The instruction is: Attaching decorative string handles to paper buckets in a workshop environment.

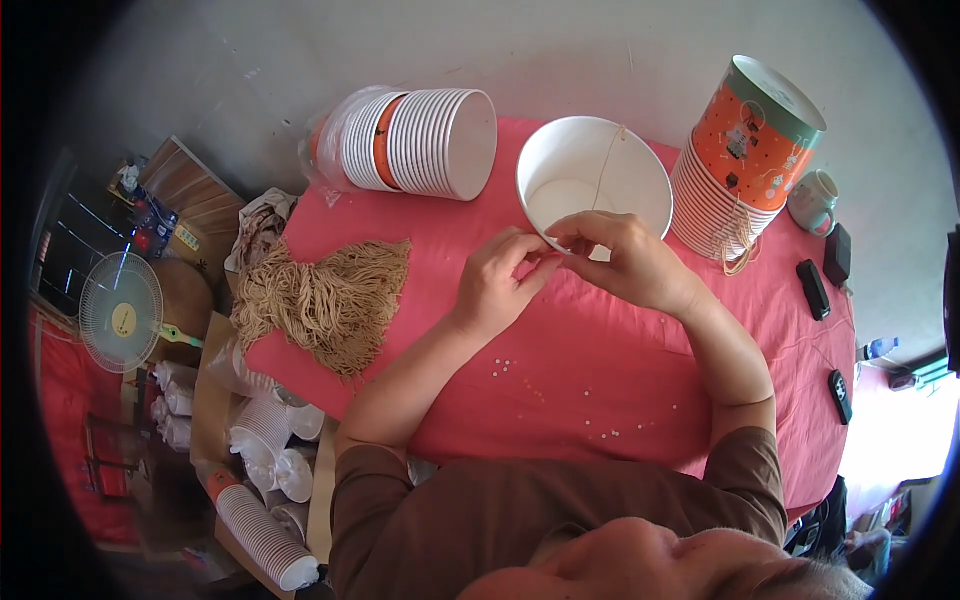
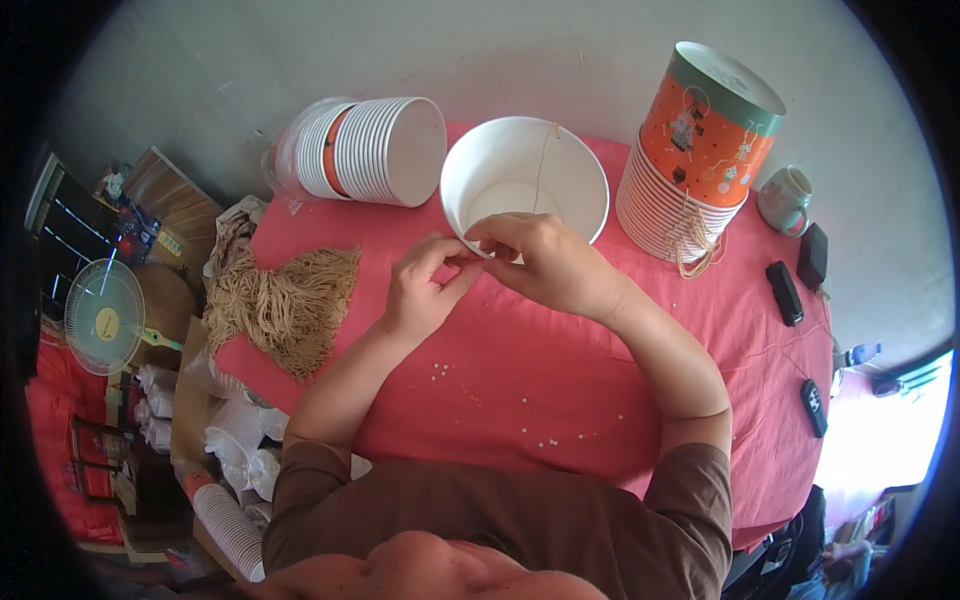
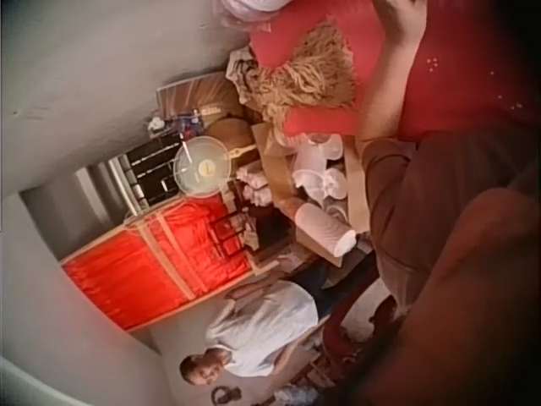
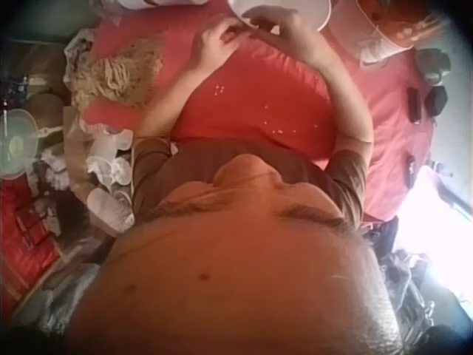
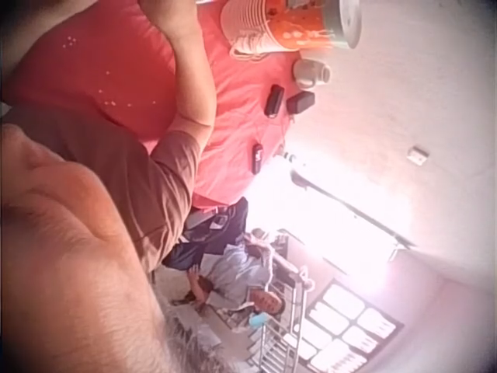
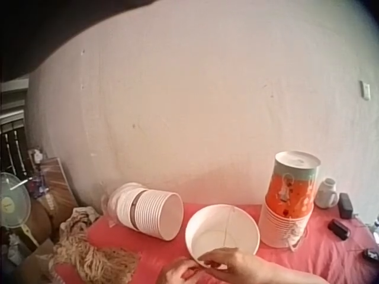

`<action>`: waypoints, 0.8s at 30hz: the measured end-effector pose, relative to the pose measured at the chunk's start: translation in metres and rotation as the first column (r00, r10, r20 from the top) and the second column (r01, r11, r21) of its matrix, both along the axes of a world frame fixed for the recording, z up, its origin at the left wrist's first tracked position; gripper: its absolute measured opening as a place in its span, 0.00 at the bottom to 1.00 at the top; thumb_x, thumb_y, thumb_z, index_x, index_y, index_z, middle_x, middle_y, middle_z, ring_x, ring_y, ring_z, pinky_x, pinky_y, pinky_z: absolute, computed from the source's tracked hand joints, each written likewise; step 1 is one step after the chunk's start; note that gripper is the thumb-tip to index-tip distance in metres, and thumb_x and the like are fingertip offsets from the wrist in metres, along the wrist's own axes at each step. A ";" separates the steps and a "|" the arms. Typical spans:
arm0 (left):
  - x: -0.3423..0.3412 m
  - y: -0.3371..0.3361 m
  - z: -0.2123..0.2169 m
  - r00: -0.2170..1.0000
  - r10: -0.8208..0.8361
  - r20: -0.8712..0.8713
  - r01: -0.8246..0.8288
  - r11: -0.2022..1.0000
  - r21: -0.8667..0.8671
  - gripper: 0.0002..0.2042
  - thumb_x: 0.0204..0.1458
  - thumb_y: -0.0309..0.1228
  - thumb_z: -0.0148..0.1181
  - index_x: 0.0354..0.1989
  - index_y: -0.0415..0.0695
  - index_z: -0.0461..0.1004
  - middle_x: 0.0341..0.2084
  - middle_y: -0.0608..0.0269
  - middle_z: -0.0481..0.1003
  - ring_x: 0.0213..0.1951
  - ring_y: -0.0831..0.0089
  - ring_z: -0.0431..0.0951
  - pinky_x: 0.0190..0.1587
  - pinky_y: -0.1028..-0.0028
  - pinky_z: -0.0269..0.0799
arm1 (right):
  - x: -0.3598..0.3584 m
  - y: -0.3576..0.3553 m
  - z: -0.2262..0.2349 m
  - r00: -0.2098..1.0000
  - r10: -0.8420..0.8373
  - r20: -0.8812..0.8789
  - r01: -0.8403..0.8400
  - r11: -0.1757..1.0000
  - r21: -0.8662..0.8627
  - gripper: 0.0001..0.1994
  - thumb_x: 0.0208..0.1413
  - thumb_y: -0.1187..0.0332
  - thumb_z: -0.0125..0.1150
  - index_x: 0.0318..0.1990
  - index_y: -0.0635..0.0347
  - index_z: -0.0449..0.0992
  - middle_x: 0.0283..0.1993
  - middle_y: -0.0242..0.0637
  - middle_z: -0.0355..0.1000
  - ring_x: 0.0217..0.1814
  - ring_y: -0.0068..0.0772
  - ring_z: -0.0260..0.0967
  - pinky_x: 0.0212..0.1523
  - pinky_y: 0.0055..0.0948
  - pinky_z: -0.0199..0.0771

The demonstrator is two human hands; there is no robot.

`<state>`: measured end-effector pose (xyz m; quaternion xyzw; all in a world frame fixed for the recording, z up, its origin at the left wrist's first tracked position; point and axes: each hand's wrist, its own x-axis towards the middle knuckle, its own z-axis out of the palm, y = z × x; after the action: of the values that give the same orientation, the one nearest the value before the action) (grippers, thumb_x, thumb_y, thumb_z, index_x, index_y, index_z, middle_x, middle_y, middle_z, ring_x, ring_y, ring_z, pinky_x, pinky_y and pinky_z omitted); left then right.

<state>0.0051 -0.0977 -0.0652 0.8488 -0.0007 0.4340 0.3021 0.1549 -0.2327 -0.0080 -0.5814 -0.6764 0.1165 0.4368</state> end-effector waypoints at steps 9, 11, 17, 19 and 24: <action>-0.006 0.012 0.012 0.992 0.041 0.116 -0.034 0.997 -0.067 0.08 0.47 0.16 0.62 0.33 0.38 0.71 0.29 0.59 0.75 0.28 0.71 0.78 0.30 0.74 0.75 | -0.002 -0.005 0.011 0.991 -0.034 0.128 0.045 0.995 -0.091 0.12 0.55 0.69 0.64 0.45 0.63 0.77 0.32 0.42 0.77 0.32 0.38 0.76 0.34 0.34 0.74; -0.010 0.019 0.014 0.991 0.048 0.121 -0.025 0.982 -0.189 0.07 0.50 0.17 0.62 0.34 0.38 0.70 0.30 0.62 0.76 0.30 0.77 0.77 0.33 0.76 0.74 | 0.001 -0.005 0.013 0.986 -0.028 0.163 0.049 0.991 -0.126 0.12 0.54 0.66 0.64 0.43 0.62 0.77 0.31 0.43 0.76 0.32 0.44 0.76 0.33 0.38 0.74; -0.018 0.036 0.023 0.955 -0.165 0.246 0.296 0.568 -0.768 0.02 0.61 0.22 0.51 0.40 0.41 0.67 0.38 0.53 0.78 0.30 0.74 0.77 0.32 0.75 0.76 | 0.005 0.006 0.021 0.978 0.048 0.202 0.024 0.941 -0.338 0.14 0.53 0.60 0.66 0.40 0.60 0.78 0.28 0.42 0.76 0.32 0.41 0.76 0.36 0.38 0.73; -0.019 0.038 0.027 0.924 -0.204 0.323 0.380 0.401 -0.834 0.02 0.60 0.24 0.51 0.39 0.43 0.68 0.38 0.51 0.79 0.27 0.73 0.77 0.29 0.75 0.74 | 0.005 0.008 0.025 0.971 0.123 0.205 -0.036 0.923 -0.383 0.14 0.53 0.58 0.65 0.36 0.62 0.78 0.26 0.41 0.75 0.31 0.39 0.74 0.34 0.38 0.71; -0.025 0.036 0.034 0.871 -0.270 0.411 0.456 0.132 -0.880 0.02 0.61 0.27 0.52 0.40 0.45 0.69 0.33 0.55 0.79 0.25 0.74 0.76 0.26 0.76 0.72 | 0.012 0.017 0.031 0.956 0.241 0.164 -0.118 0.833 -0.540 0.18 0.53 0.54 0.64 0.26 0.63 0.75 0.23 0.39 0.73 0.28 0.38 0.72 0.31 0.38 0.67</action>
<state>-0.0202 -0.0614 -0.0308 0.4173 0.0363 0.3164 0.8511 0.1671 -0.2162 0.0227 -0.6213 -0.7157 0.2707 0.1689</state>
